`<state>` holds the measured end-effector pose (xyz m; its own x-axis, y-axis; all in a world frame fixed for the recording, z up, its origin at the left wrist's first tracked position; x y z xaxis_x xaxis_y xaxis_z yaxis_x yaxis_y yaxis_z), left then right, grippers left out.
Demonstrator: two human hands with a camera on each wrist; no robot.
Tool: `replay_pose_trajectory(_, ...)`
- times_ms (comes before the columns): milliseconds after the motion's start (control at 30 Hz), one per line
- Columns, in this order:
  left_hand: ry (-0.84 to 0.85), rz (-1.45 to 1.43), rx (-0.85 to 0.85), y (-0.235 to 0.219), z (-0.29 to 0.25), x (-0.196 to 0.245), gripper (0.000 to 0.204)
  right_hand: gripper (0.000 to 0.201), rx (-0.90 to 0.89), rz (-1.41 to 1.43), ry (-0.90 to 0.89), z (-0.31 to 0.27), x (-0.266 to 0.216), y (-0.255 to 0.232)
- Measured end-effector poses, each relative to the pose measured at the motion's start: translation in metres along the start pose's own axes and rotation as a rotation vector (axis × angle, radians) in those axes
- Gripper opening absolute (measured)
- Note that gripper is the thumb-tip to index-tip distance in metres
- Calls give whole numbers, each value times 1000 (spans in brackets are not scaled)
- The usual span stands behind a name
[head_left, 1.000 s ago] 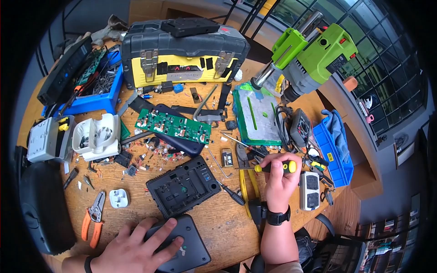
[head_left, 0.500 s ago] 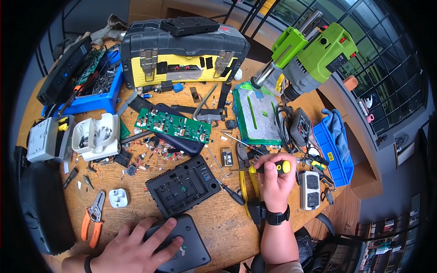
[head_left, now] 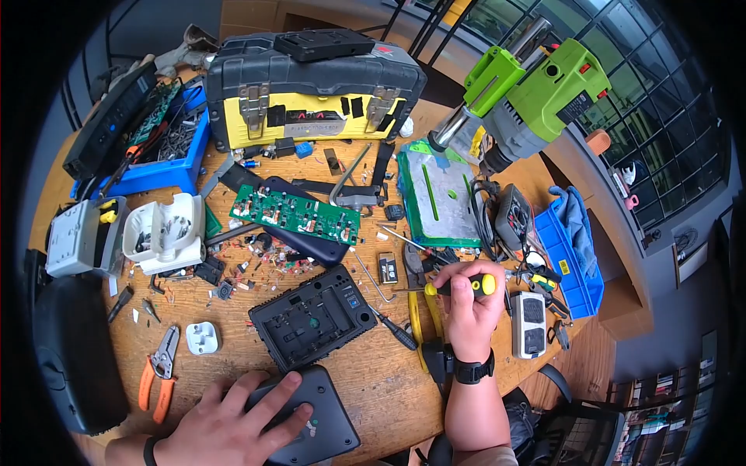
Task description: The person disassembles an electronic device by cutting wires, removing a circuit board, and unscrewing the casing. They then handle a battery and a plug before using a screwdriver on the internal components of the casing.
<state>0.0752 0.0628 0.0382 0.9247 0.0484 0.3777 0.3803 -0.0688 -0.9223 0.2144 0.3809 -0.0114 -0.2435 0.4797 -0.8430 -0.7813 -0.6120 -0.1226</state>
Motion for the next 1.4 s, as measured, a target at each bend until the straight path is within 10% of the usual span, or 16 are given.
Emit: replay_pose_trajectory(1400, 1, -5, 8, 0, 0, 0, 94, 17, 15, 1, -32, 2, 1, 2)
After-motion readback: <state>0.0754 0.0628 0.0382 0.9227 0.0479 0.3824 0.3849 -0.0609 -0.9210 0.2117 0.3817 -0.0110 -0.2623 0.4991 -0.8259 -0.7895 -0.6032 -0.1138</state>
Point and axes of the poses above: each hand's wrist, its own z-axis towards the middle knuckle, its own y-axis out of the palm, x = y × z, the point moved 2 cm from there along z, towards the middle knuckle, and after that the axes turned 3 degrees about -y, right-handed, at the moved point
